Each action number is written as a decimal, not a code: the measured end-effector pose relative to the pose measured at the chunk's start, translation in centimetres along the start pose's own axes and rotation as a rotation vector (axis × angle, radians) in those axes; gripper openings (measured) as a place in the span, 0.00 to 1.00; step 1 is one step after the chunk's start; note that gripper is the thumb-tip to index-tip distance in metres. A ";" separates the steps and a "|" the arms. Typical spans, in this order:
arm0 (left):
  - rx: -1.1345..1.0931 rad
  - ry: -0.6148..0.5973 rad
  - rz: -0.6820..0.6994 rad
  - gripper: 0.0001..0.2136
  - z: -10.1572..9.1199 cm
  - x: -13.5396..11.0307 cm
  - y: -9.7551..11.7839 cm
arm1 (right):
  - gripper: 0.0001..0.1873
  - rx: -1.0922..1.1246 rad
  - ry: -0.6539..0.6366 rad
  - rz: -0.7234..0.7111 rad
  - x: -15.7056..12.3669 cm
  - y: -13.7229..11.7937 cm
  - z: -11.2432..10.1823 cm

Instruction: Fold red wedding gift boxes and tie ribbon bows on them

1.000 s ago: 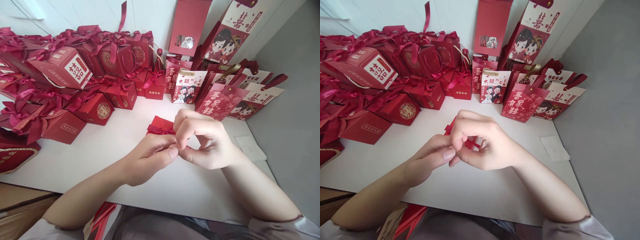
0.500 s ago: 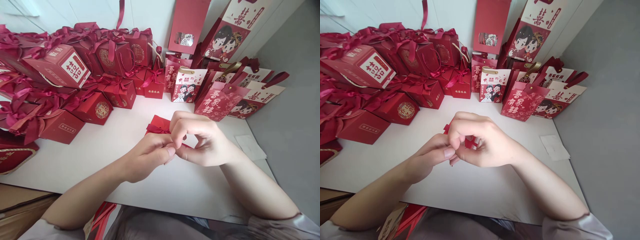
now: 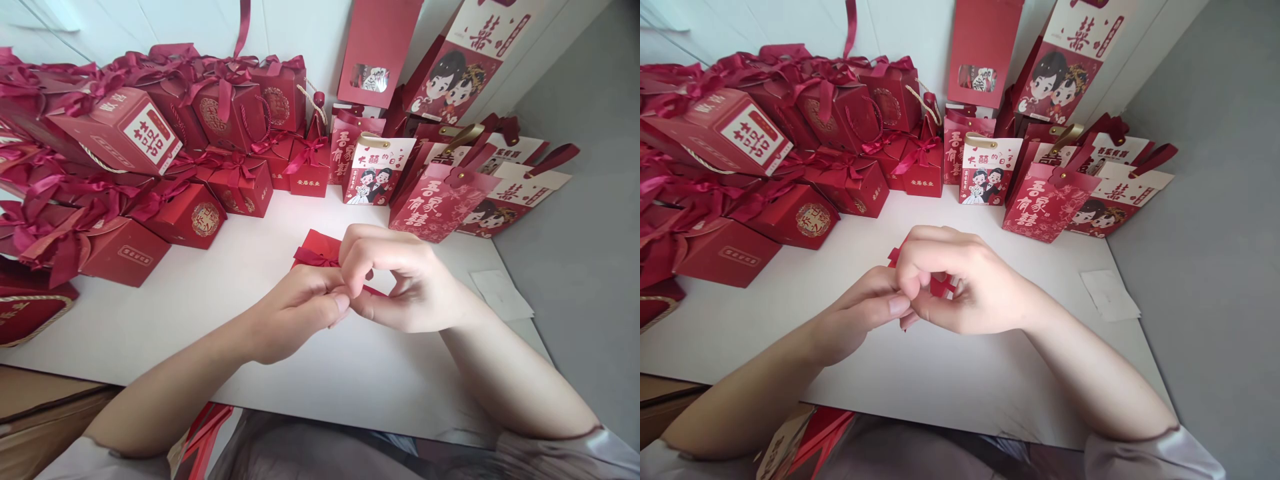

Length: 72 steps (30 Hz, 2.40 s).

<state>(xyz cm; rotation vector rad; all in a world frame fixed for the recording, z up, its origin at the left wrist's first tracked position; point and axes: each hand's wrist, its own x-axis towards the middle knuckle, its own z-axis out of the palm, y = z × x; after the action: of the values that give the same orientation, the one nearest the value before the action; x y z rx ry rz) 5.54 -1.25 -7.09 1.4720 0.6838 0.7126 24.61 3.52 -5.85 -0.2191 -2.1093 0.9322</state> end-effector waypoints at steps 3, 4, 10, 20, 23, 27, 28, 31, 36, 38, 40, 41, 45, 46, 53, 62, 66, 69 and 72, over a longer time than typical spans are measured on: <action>-0.010 0.000 -0.001 0.12 0.0 0.0 -0.1 | 0.10 -0.004 -0.001 -0.007 0.1 -0.1 0.1; -0.013 0.000 -0.003 0.11 0.0 0.0 -0.1 | 0.10 -0.007 -0.002 -0.010 0.1 -0.2 0.1; -0.003 0.008 -0.017 0.11 0.0 0.0 0.0 | 0.10 -0.016 -0.007 0.003 0.1 -0.1 0.1; 0.004 0.004 -0.021 0.12 0.0 0.0 0.0 | 0.10 -0.006 -0.011 0.009 0.0 -0.1 0.1; 0.029 0.006 -0.016 0.12 0.0 0.0 0.0 | 0.11 -0.020 -0.011 0.009 0.1 -0.3 0.1; 0.071 0.007 -0.035 0.11 -0.1 -0.1 0.1 | 0.11 -0.049 -0.027 0.006 0.3 -0.4 0.2; 0.075 0.004 -0.038 0.10 -0.1 -0.1 0.1 | 0.11 -0.048 -0.032 0.007 0.3 -0.5 0.2; 0.070 -0.008 -0.032 0.09 -0.2 -0.1 0.1 | 0.11 -0.011 -0.046 0.028 0.3 -0.4 0.3; 0.076 -0.021 -0.027 0.09 -0.1 -0.1 0.2 | 0.11 0.057 -0.058 0.072 0.1 -0.1 0.4; 0.047 -0.020 -0.037 0.09 0.0 -0.1 0.3 | 0.11 0.080 -0.050 0.079 0.1 0.0 0.3; 0.020 -0.018 -0.051 0.10 0.0 -0.1 0.5 | 0.10 0.093 -0.047 0.083 0.0 0.0 0.2; 0.017 -0.023 -0.055 0.10 0.0 -0.1 0.6 | 0.10 0.092 -0.050 0.084 0.0 -0.1 0.1; 0.062 -0.082 -0.014 0.10 -0.2 -0.1 0.9 | 0.11 0.085 -0.064 0.091 -0.1 -0.3 0.0; 0.066 -0.094 -0.003 0.10 -0.3 -0.1 0.9 | 0.10 0.089 -0.063 0.094 -0.1 -0.4 -0.1; 0.047 -0.082 0.021 0.13 -0.2 -0.1 0.7 | 0.09 0.089 -0.059 0.108 -0.1 -0.3 0.0; 0.060 -0.074 0.064 0.13 -0.2 0.1 0.5 | 0.10 0.082 -0.068 0.129 0.0 -0.4 0.0; 0.053 -0.086 0.060 0.13 -0.3 0.0 0.4 | 0.10 0.088 -0.071 0.139 0.0 -0.4 0.0; 0.040 -0.089 0.071 0.13 -0.3 0.1 0.4 | 0.10 0.090 -0.069 0.142 0.0 -0.4 0.0; 0.036 -0.091 0.076 0.13 -0.2 0.1 0.4 | 0.10 0.092 -0.066 0.142 0.0 -0.3 0.1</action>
<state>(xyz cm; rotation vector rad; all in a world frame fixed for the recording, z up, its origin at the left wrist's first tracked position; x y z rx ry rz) 5.41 -1.03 -6.72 1.5605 0.5762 0.6899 24.59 3.21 -5.66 -0.2972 -2.1261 1.1316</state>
